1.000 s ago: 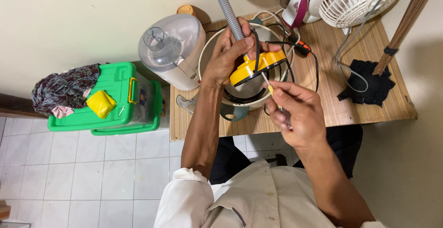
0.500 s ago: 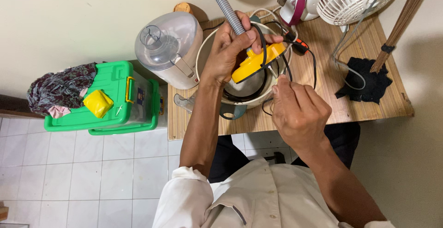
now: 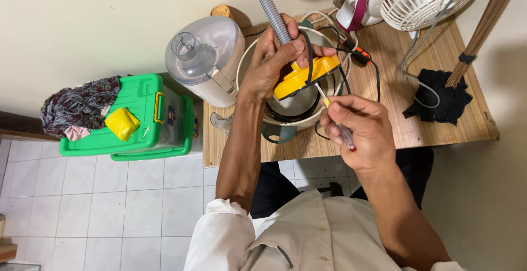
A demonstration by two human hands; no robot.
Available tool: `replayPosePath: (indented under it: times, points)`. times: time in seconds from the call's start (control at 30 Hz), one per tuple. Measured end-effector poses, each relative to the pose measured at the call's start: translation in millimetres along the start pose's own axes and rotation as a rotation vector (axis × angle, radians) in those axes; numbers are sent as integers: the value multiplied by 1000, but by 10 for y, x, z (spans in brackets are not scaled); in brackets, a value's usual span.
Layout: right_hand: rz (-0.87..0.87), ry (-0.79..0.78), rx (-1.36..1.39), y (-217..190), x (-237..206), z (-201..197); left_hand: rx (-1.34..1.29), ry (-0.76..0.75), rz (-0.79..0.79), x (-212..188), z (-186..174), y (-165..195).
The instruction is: The person services an electric kettle on a small table. They use a screwdriver to unscrew the yellow base plate, lift the base off the kettle body, wipe the body with a black cloth, unscrew the handle area, and handle the power cord.
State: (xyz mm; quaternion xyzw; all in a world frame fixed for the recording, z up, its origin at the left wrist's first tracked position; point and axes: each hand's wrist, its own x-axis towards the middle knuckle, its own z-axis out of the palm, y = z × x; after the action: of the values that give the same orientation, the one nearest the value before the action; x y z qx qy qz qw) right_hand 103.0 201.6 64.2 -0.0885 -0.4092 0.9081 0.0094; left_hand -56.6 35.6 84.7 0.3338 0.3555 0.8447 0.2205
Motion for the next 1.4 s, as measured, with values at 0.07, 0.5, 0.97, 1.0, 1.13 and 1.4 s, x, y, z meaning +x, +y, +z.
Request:
replayPosePath:
  times: [0.07,0.5,0.97,1.0,1.13,1.4]
  points:
    - [118,-72,134,-38,63,-23,-11,-17,11,7,-9,6]
    - [-1317,37,-1714,-199,-191,314,-4,22,-21,2,83,25]
    - [-873,123,-1137,-34,-285,352,-13,-13,-39,-27,63,-27]
    - [-794,142,-1078,-15,-278,339,-2,-18,-43,-13,60,-17]
    - [-643,104,-861,51,-223,248,33,-29,-29,-1,49,10]
    - [-300,-35,-317,-18,-84,180,69,-12,-7,-27,-16,8]
